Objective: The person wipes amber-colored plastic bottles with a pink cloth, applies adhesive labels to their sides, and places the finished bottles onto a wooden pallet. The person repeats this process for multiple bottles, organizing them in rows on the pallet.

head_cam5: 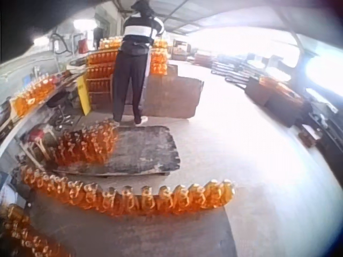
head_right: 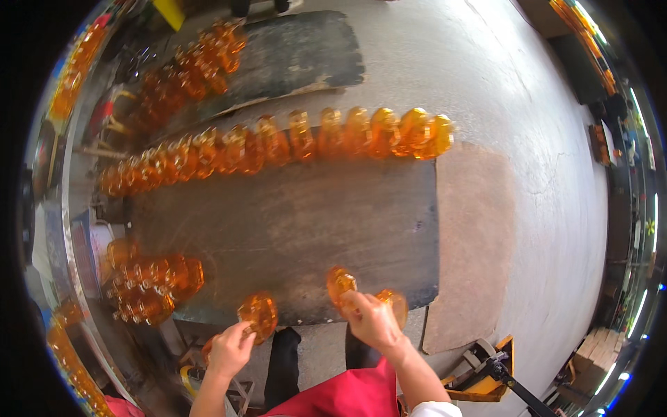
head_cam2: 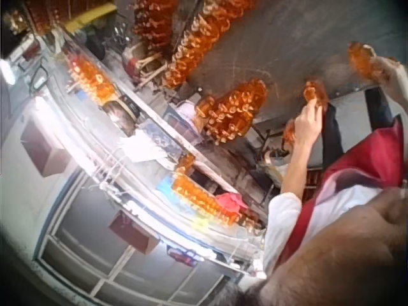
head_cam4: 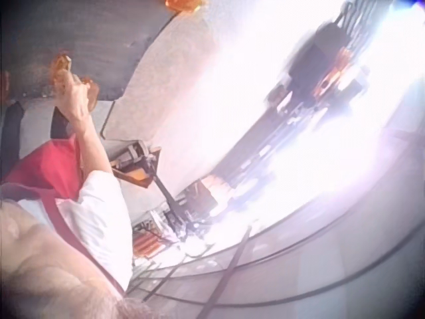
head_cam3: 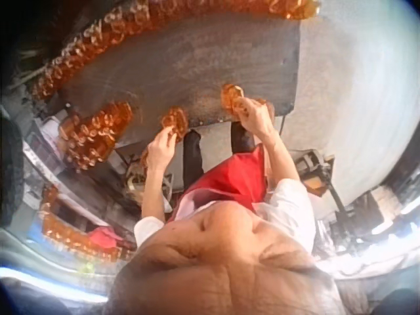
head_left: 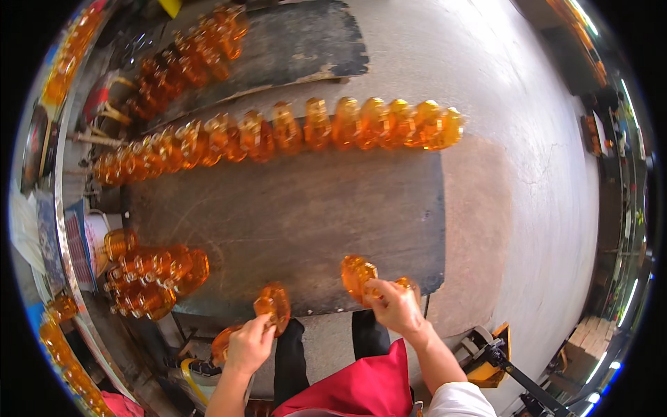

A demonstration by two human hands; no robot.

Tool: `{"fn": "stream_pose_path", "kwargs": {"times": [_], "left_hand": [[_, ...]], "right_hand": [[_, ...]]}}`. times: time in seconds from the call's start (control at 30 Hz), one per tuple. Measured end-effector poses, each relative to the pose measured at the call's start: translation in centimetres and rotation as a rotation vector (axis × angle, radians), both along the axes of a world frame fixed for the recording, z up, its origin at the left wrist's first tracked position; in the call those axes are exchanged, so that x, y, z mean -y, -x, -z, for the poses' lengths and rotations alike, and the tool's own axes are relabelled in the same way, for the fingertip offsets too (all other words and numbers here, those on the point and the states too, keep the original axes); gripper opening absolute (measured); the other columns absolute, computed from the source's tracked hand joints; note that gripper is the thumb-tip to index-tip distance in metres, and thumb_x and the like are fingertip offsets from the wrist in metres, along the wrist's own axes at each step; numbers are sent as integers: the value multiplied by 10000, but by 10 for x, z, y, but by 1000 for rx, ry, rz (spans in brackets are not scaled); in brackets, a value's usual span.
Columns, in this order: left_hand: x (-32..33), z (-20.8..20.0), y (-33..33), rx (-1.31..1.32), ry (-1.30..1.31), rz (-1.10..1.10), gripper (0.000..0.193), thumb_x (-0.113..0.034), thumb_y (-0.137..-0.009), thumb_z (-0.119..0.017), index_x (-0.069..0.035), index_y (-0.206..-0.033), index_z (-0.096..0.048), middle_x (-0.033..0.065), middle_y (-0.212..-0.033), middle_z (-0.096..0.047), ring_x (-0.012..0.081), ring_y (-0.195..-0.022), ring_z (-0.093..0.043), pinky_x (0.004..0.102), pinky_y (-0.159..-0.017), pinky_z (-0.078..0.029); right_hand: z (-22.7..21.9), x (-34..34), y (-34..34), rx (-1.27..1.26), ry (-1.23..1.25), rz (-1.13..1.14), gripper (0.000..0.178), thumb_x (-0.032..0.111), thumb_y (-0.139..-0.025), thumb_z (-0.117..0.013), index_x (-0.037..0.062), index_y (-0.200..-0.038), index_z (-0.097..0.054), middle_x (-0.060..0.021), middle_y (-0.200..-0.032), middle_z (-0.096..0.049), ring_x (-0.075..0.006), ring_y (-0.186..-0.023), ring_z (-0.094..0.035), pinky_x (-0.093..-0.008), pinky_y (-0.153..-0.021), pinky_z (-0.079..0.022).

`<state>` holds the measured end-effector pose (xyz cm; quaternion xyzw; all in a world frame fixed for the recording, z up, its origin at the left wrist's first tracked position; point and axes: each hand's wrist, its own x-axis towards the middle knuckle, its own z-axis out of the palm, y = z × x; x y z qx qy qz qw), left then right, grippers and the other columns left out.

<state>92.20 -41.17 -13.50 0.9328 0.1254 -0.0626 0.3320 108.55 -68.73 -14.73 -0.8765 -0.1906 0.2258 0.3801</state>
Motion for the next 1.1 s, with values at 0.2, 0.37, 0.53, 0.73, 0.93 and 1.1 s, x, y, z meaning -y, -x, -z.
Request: {"fn": "stream_pose_path", "kwargs": {"times": [0.2,0.37,0.53,0.73,0.93,1.1], "left_hand": [[125,3,-173,58,101,174,248,-86,-822,-678,-3,-1041,-595,197,-884,-675,356,-764,-672,404,-652,-554],[205,20,-292,112,102,222,243,-77,-819,-672,-13,-1034,-577,191,-863,-670,364,-731,-660,413,-619,-545],[254,47,-363,211,88,192,210,-119,-842,-655,-14,-991,-551,195,-759,-633,377,-672,-647,444,-567,-533],[278,71,-402,91,61,163,253,-85,-815,-685,-13,-1037,-587,198,-873,-677,380,-772,-660,434,-654,-536],[286,82,-412,61,75,147,271,-102,-807,-707,-18,-1039,-594,204,-868,-674,386,-774,-658,435,-655,-532],[284,89,-404,112,101,142,416,-110,-792,-735,-30,-1173,-590,183,-813,-673,350,-703,-660,398,-628,-533]], "right_hand": [[-2,120,-111,90,56,53,207,30,-792,-594,98,-987,-594,-191,-762,-608,-405,-688,-611,-470,-604,-503],[12,176,-198,158,77,29,195,43,-799,-586,93,-988,-591,-201,-777,-618,-420,-711,-614,-484,-616,-503],[30,196,-261,108,55,-18,247,69,-805,-645,94,-1041,-578,-207,-814,-633,-419,-753,-626,-479,-640,-509],[61,200,-297,98,34,-20,270,48,-787,-652,100,-1046,-593,-207,-838,-645,-421,-762,-632,-473,-655,-513],[61,200,-312,83,54,-27,271,70,-748,-716,62,-1012,-656,-189,-833,-677,-348,-733,-664,-403,-642,-523],[58,203,-308,71,13,37,399,79,-745,-759,94,-1127,-643,-127,-687,-636,-268,-609,-636,-364,-581,-504]]}}
